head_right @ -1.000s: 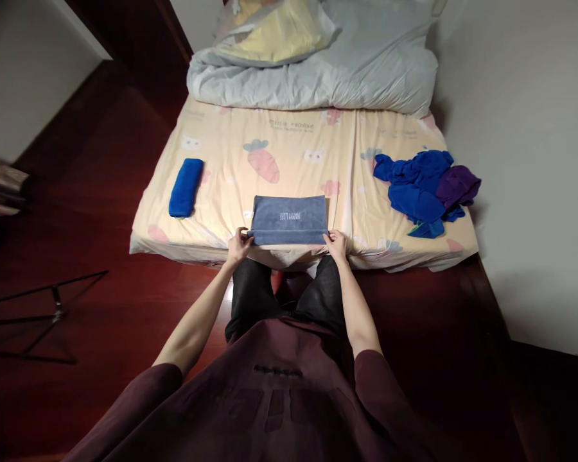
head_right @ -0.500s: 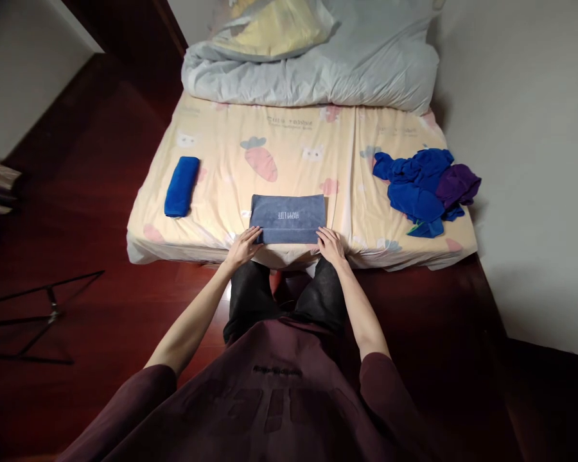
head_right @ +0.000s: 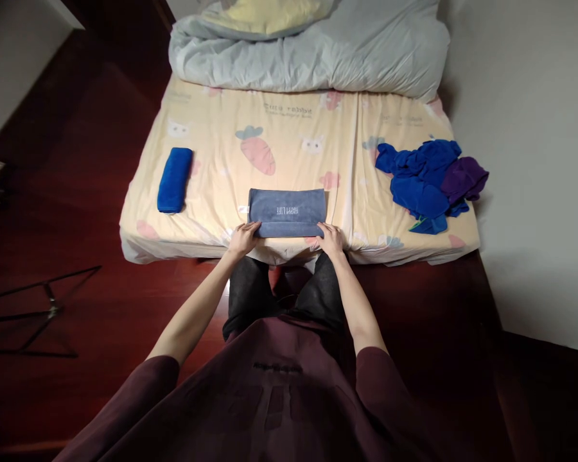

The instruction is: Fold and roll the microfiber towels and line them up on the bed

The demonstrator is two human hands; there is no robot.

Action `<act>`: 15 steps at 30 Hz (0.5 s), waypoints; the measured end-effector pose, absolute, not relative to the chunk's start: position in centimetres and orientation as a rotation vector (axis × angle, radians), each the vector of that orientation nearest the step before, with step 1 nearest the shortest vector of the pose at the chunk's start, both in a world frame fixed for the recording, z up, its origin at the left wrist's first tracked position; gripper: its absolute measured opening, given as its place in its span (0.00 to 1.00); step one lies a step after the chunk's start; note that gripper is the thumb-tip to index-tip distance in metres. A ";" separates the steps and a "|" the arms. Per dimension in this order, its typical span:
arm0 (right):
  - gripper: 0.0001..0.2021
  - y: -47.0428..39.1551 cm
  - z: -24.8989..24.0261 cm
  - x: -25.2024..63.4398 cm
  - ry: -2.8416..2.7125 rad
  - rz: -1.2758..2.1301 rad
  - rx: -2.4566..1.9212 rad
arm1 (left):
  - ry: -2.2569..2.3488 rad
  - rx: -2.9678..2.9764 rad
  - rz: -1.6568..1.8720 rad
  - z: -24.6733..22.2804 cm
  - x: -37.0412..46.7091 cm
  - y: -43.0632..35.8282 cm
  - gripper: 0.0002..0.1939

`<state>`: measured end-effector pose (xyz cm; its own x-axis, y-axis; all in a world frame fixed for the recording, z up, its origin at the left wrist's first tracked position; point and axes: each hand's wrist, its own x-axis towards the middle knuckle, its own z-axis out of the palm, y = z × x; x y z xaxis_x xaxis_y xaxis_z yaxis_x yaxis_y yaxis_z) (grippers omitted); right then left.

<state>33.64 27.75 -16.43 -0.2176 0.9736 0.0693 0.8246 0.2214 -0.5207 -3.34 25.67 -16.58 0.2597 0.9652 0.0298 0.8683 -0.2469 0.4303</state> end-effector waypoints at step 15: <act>0.25 26.7 -13.9 32.9 -2.330 0.427 -1.812 | 1.749 2.262 0.289 -14.2 -2.8 24.9 0.27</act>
